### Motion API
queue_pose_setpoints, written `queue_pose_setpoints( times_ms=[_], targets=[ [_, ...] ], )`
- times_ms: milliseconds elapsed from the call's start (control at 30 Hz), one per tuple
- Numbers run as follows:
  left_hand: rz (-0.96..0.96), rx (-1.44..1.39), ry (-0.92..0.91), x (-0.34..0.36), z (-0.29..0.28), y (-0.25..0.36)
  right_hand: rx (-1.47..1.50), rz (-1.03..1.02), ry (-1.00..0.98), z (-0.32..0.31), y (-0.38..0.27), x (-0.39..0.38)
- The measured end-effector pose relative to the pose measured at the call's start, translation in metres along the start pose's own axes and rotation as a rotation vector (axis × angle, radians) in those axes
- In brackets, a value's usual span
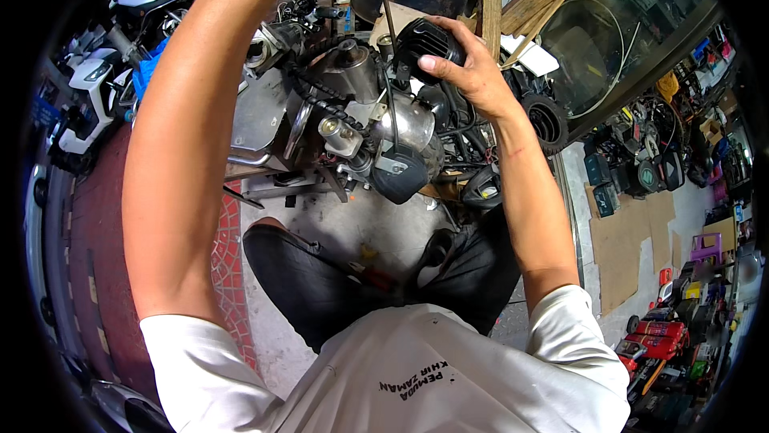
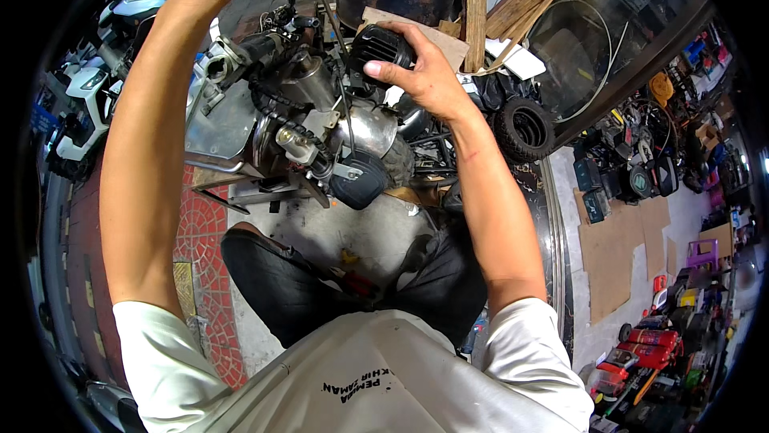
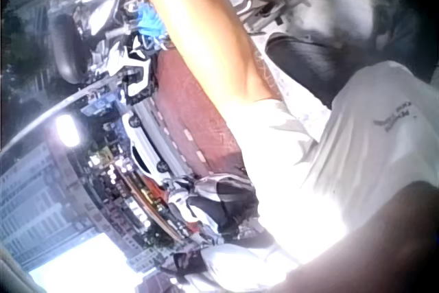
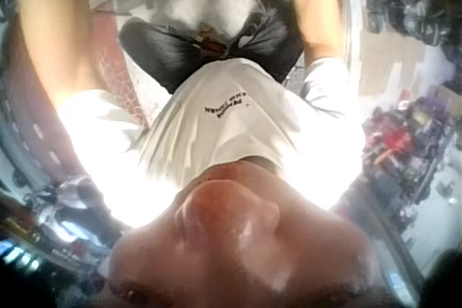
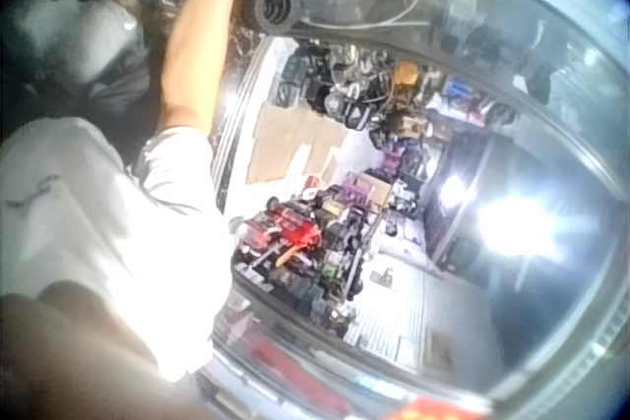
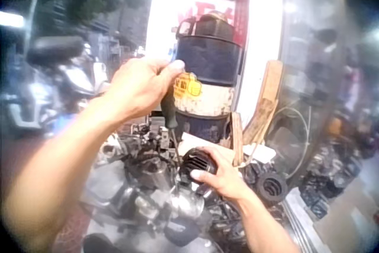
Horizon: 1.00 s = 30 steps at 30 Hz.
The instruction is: The person works on a motorcycle engine, using a red-handled screwdriver to tighten bolts on the cylinder head and a green-handled screwdriver to adjust the spark plug cap. The person also manipulates the engine's cooling fins and wiring with their hands.
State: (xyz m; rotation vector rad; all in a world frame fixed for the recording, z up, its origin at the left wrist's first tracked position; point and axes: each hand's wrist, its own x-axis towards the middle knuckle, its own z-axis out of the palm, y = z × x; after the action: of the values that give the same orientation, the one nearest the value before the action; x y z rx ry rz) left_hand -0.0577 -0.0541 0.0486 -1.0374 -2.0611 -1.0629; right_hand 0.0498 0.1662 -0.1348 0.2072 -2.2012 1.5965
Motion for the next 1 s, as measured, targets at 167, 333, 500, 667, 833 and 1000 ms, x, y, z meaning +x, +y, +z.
queue_pose_setpoints(
  times_ms=[167,333,500,667,833,1000],
  targets=[
    [0.061,-0.203,-0.295,0.012,-0.007,-0.01,0.008,-0.001,0.027,0.003,0.001,-0.001],
    [0.014,-0.117,-0.201,0.007,-0.004,-0.007,0.029,0.02,0.033,0.003,0.0,0.0],
    [-0.015,0.077,-0.182,0.006,-0.008,0.0,0.064,0.007,0.021,0.001,0.007,0.0],
    [-0.092,-0.295,-0.354,0.014,-0.01,-0.007,0.085,0.042,0.005,0.001,0.001,0.003],
    [0.143,0.101,-0.198,0.009,-0.006,-0.017,0.028,0.122,-0.01,0.004,-0.009,0.004],
    [0.149,0.124,-0.14,0.014,-0.008,-0.019,0.041,0.151,-0.022,-0.001,-0.005,0.006]
  ],
)
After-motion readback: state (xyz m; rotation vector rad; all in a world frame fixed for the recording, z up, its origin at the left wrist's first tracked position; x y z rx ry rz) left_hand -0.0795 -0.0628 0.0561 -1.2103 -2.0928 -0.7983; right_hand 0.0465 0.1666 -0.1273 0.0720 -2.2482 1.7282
